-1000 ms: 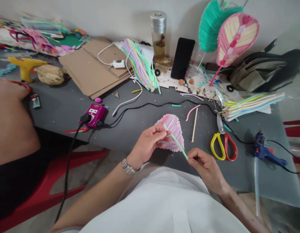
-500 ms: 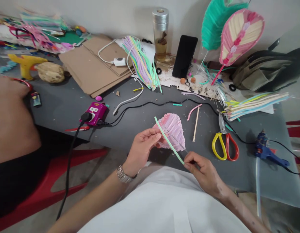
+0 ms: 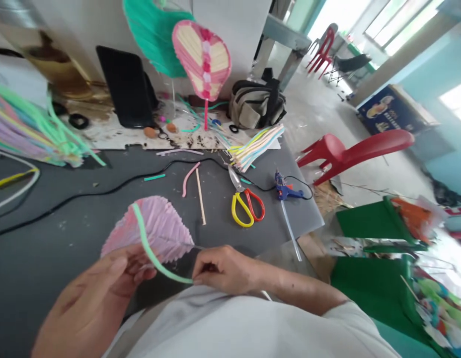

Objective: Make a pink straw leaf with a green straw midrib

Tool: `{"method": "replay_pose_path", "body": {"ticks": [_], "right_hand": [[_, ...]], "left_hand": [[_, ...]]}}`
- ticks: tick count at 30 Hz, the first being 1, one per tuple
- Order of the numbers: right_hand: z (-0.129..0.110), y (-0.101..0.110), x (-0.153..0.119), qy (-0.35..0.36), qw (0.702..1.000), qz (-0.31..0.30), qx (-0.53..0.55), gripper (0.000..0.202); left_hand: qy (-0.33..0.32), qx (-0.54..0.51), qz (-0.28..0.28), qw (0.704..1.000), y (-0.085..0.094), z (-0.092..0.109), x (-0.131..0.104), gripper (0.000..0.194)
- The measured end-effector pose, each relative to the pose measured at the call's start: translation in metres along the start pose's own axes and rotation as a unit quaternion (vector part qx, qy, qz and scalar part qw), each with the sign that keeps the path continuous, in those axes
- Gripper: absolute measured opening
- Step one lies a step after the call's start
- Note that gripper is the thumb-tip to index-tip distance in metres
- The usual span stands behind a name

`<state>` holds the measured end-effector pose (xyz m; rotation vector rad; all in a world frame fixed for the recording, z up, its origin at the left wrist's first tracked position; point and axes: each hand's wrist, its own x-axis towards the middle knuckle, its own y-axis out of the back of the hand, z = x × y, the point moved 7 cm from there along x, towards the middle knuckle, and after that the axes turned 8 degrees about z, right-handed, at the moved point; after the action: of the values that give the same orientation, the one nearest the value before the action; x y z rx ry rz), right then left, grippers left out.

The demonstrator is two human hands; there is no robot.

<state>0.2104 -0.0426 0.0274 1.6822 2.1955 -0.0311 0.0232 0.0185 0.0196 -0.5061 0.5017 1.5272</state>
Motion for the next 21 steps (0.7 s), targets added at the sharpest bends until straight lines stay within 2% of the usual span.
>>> {"method": "replay_pose_path", "body": {"ticks": [2, 5, 11, 14, 16, 18, 19, 20, 21], "right_hand": [[0.004, 0.001, -0.004, -0.008, 1.0, 0.003, 0.012, 0.008], [0.005, 0.002, -0.008, -0.013, 1.0, -0.008, 0.018, 0.007], [0.007, 0.002, -0.011, -0.033, 0.997, -0.048, 0.058, 0.008], [0.01, -0.002, -0.014, -0.046, 0.994, -0.067, 0.078, 0.011], [0.009, 0.004, -0.018, -0.046, 0.992, -0.076, 0.089, 0.014], [0.008, 0.033, -0.023, -0.031, 0.998, -0.024, 0.056, 0.019], [0.008, 0.059, -0.027, -0.019, 0.999, 0.04, 0.007, 0.023], [0.008, 0.092, -0.032, -0.003, 0.988, 0.135, -0.075, 0.025], [0.006, 0.129, -0.041, 0.014, 0.952, 0.243, -0.184, 0.024]], "left_hand": [[0.016, -0.025, -0.021, 0.999, -0.009, -0.004, -0.002, 0.037], [0.03, -0.015, -0.023, 0.999, -0.016, -0.004, -0.002, 0.042], [0.02, -0.025, -0.036, 0.999, -0.019, 0.001, -0.008, 0.043], [0.011, -0.025, -0.051, 0.998, -0.022, -0.002, -0.009, 0.036], [0.013, -0.036, -0.048, 0.998, -0.023, -0.005, -0.008, 0.035], [0.022, -0.056, -0.031, 0.998, -0.02, -0.007, -0.005, 0.041], [0.026, -0.064, -0.017, 0.997, -0.016, -0.007, -0.002, 0.044], [0.028, -0.07, -0.002, 0.997, -0.011, -0.007, 0.0, 0.047], [0.029, -0.072, 0.014, 0.997, -0.005, -0.007, 0.002, 0.049]]}}
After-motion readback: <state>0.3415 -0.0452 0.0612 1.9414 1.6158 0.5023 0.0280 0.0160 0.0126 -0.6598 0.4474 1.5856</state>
